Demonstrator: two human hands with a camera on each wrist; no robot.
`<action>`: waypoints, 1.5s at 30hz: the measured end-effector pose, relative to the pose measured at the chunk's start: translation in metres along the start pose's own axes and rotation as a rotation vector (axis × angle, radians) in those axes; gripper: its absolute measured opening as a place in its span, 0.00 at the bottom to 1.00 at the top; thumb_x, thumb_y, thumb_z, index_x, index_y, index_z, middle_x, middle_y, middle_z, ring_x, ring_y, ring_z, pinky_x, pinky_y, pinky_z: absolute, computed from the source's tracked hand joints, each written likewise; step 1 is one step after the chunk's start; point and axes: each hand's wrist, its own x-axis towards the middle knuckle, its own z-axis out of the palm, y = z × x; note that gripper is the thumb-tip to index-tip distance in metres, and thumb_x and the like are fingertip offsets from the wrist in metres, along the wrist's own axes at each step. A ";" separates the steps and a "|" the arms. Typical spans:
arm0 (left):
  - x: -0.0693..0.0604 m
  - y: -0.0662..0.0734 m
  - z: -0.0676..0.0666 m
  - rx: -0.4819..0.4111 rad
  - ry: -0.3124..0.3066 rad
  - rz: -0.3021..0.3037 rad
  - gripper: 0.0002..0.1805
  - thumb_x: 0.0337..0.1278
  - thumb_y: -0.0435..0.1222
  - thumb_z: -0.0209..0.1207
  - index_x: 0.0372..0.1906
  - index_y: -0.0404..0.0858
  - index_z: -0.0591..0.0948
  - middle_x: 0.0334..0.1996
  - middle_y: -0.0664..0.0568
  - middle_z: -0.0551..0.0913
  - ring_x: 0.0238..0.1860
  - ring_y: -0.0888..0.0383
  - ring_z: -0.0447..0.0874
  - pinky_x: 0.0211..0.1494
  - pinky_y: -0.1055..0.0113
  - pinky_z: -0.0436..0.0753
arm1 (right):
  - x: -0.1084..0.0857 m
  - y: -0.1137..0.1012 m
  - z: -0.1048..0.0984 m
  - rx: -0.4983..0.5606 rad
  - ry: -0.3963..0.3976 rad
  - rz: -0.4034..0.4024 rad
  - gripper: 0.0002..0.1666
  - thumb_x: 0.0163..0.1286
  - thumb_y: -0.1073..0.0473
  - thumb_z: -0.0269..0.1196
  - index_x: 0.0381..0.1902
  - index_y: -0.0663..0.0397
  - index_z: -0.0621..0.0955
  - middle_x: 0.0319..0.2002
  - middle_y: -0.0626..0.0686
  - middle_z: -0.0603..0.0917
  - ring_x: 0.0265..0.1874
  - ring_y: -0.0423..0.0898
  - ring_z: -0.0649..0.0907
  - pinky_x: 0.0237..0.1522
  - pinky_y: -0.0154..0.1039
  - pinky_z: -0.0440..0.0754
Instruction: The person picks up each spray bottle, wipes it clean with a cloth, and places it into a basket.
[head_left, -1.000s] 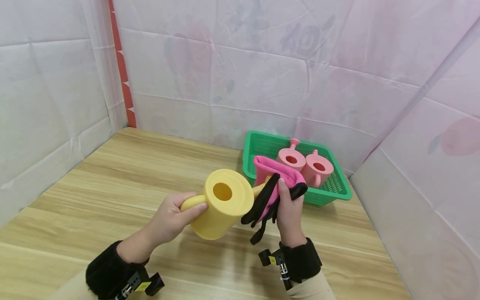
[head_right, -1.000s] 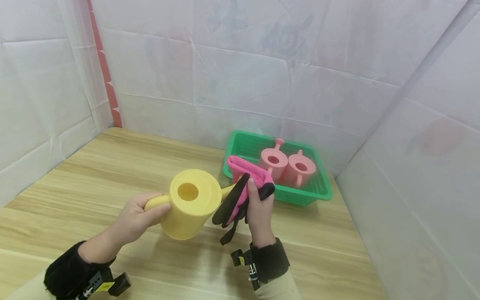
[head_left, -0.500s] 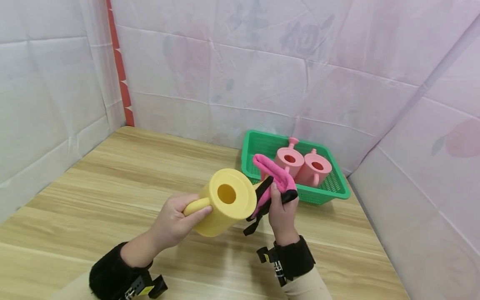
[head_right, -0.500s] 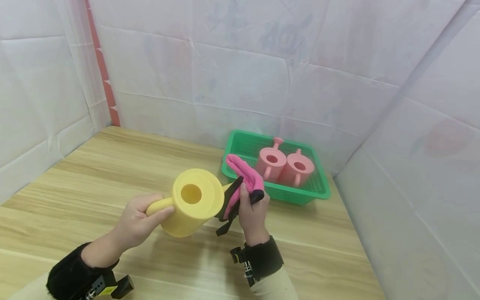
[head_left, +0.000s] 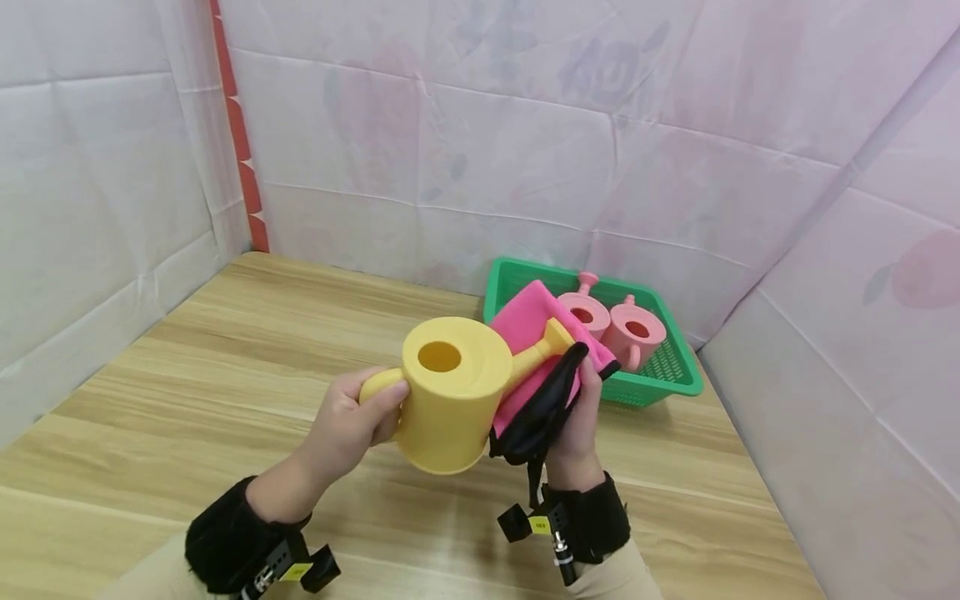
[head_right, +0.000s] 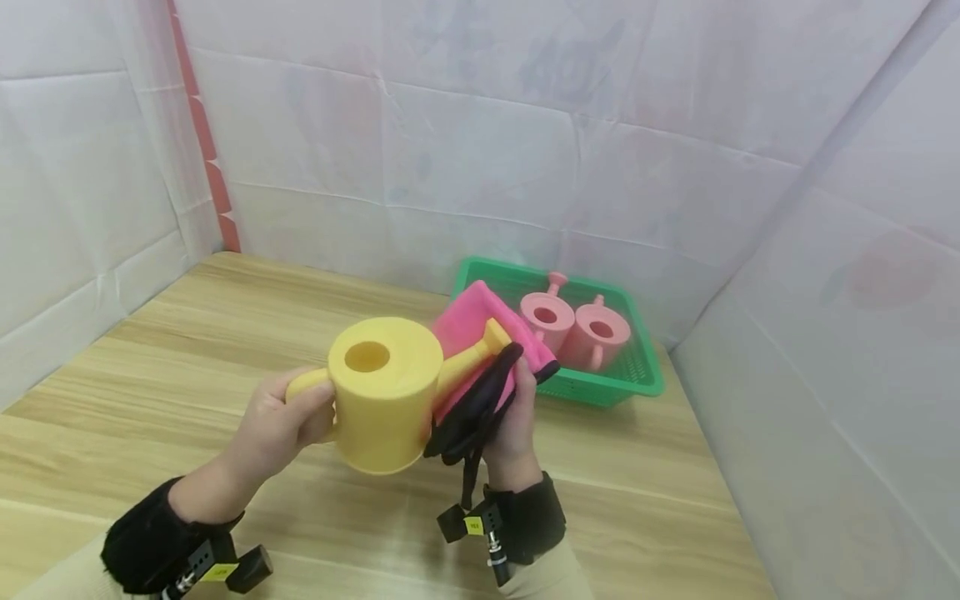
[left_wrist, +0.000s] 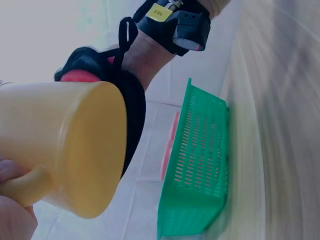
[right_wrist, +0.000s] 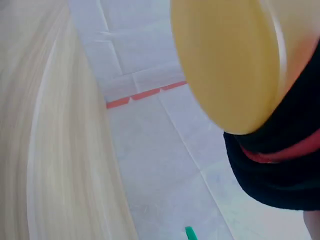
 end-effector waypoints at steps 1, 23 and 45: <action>0.000 0.000 0.000 -0.009 0.000 0.006 0.12 0.65 0.23 0.44 0.23 0.29 0.68 0.07 0.49 0.58 0.08 0.55 0.52 0.08 0.66 0.52 | -0.001 0.001 0.000 -0.007 -0.001 0.023 0.27 0.70 0.38 0.43 0.56 0.48 0.68 0.44 0.46 0.73 0.42 0.40 0.72 0.49 0.34 0.68; -0.012 -0.022 0.015 0.467 0.004 0.301 0.12 0.61 0.34 0.57 0.22 0.39 0.72 0.13 0.55 0.68 0.15 0.67 0.64 0.16 0.78 0.66 | 0.003 0.031 0.002 0.154 0.248 0.192 0.40 0.71 0.53 0.54 0.71 0.29 0.45 0.45 0.52 0.73 0.33 0.41 0.80 0.41 0.33 0.79; -0.007 -0.022 0.015 0.169 0.029 -0.045 0.10 0.61 0.24 0.50 0.24 0.32 0.72 0.13 0.47 0.66 0.14 0.58 0.63 0.14 0.68 0.66 | 0.003 0.028 -0.006 0.093 0.248 0.227 0.40 0.72 0.49 0.52 0.71 0.28 0.42 0.56 0.52 0.69 0.42 0.41 0.78 0.48 0.33 0.76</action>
